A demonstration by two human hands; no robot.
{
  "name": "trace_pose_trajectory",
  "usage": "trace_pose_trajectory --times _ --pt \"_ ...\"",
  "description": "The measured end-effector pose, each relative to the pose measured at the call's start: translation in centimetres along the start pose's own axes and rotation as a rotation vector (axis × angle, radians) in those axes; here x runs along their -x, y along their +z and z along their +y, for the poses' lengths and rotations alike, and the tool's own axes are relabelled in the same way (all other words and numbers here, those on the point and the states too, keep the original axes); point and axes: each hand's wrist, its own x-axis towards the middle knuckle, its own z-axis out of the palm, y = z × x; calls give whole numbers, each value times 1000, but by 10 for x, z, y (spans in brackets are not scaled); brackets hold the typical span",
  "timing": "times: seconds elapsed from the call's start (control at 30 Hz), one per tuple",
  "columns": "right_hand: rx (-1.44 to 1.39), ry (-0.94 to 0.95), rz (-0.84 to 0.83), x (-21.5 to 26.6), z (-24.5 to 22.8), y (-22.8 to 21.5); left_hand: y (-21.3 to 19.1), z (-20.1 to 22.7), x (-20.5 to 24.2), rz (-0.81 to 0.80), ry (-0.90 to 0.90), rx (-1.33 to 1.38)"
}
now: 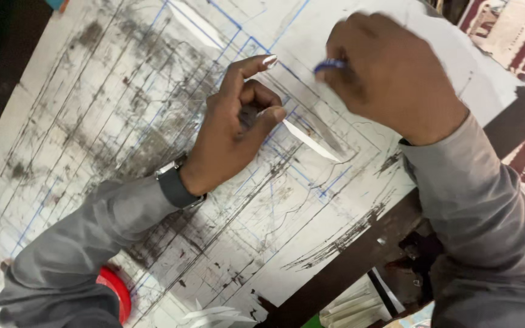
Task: The person cuts small white paper strips with scissors, then repeatedly applies a white paste from a red lid onto the strips and presses them onto a marked white board. The person handles the strips one at a time, aligning them along blue grid lines on the board.
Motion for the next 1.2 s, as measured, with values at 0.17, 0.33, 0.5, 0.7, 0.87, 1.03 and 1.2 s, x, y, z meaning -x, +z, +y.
trace_pose_trajectory --times 0.17,0.33,0.5,0.7,0.87,1.03,1.2 --pt "-55 -10 -258 6 5 -12 7 6 -10 -15 -43 -56" --pt "10 -45 -265 13 -2 -14 11 8 -11 4 -19 -106" --pt "83 -43 -335 15 -5 -13 16 8 -14 0 -65 -148" --pt "124 -43 -370 17 -7 -11 18 7 -14 -4 -75 -174" --pt "163 -74 -331 20 -6 -9 20 6 -13 -6 -42 -223" --pt "155 -42 -392 21 -6 -8 22 6 -13 -5 -89 -213" --pt "191 -68 -366 22 -8 -9 20 3 -12 12 -54 -212"
